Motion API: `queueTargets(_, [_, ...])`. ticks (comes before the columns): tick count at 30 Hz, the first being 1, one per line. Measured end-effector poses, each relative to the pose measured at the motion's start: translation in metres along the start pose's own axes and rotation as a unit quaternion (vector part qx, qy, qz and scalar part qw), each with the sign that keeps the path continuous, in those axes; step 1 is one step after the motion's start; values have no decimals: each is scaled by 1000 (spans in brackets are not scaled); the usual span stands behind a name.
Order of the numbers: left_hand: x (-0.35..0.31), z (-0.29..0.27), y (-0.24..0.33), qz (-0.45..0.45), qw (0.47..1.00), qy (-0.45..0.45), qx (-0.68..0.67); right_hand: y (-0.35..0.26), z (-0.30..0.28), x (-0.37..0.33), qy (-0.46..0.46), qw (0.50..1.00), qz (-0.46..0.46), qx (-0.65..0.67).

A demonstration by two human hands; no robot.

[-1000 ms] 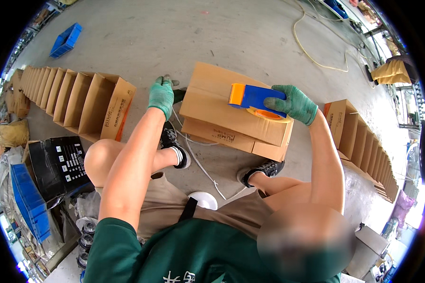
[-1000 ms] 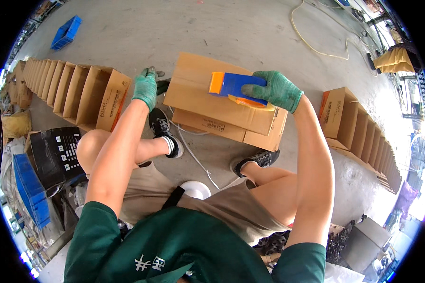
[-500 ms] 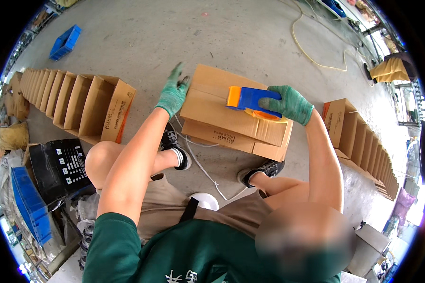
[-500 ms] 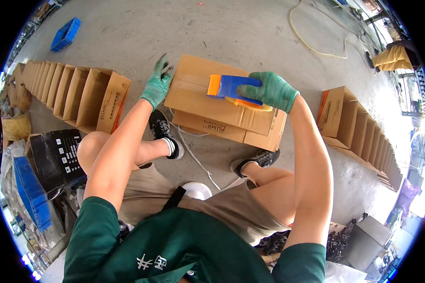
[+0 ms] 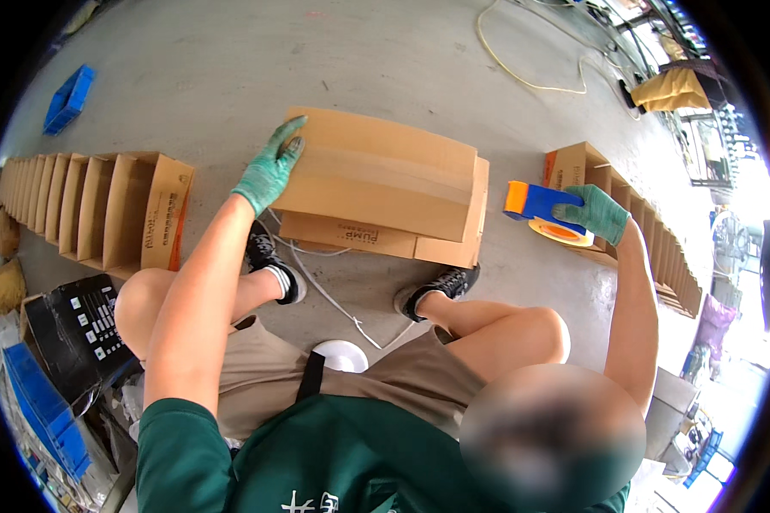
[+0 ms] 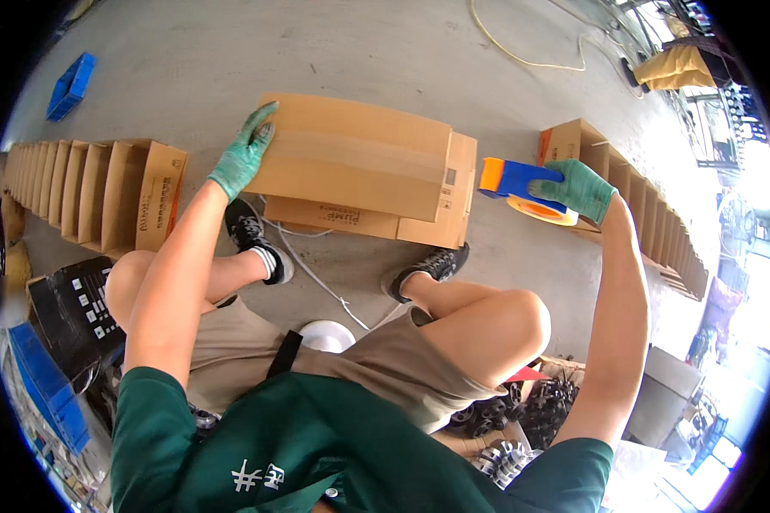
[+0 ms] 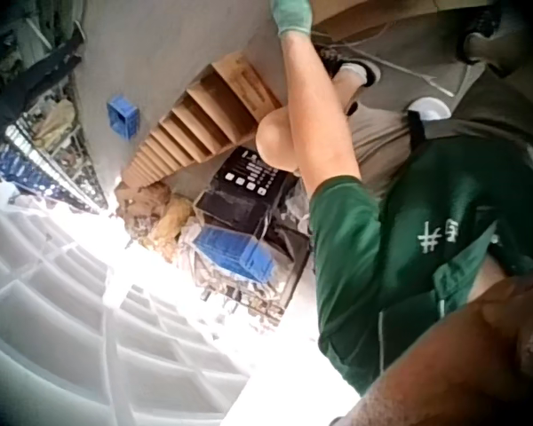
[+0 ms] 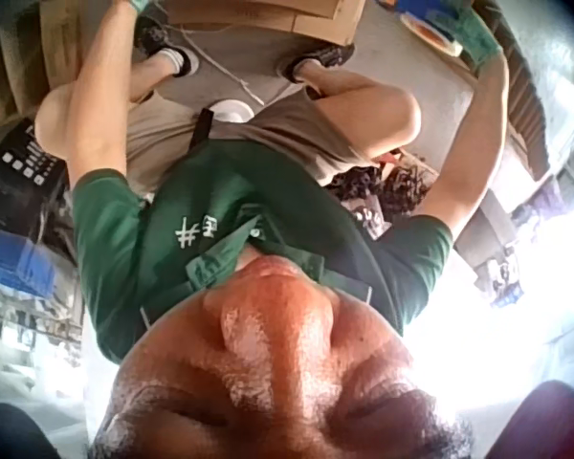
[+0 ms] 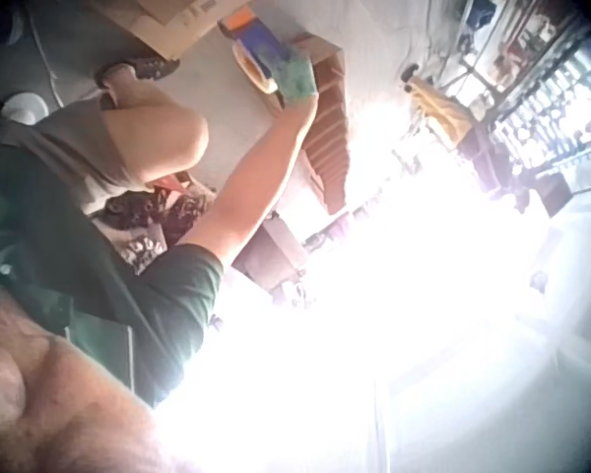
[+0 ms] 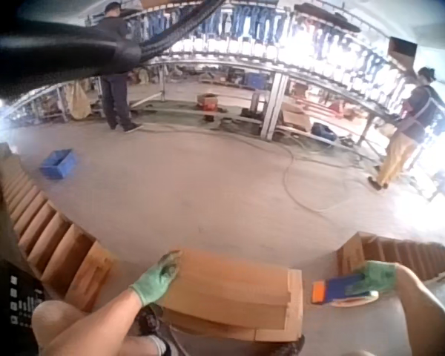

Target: The person sits on the floor and repeatedly tapes cardboard boxes using a handheld tape dispenser. They fold the flaps of each box, apply tape to seal the seams, and then move the finished box aside to process the next one from a stack.

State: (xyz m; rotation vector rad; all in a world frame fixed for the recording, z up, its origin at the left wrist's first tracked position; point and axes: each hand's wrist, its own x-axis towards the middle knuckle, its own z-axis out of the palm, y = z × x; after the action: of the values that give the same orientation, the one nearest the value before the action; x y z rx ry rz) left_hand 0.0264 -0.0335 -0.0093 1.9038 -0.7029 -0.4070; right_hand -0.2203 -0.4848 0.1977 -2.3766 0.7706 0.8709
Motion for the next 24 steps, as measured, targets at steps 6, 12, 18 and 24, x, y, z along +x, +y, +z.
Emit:
queueTargets(6, [-7, -9, 9, -58, 997, -5, 46, -12, 29, 39, -6, 993, -13, -119])
queueTargets(12, [-2, 5, 34, -69, 915, 32, 397, -39, 64, 60, 10, 992, -98, -75])
queueTargets(18, [25, 73, 105, 132, 809, -86, 566, -21, 76, 57, 30, 986, -158, -44])
queueTargets(24, [55, 180, 158, 299, 811, -285, 415, -36, 89, 34, 23, 987, -149, -55])
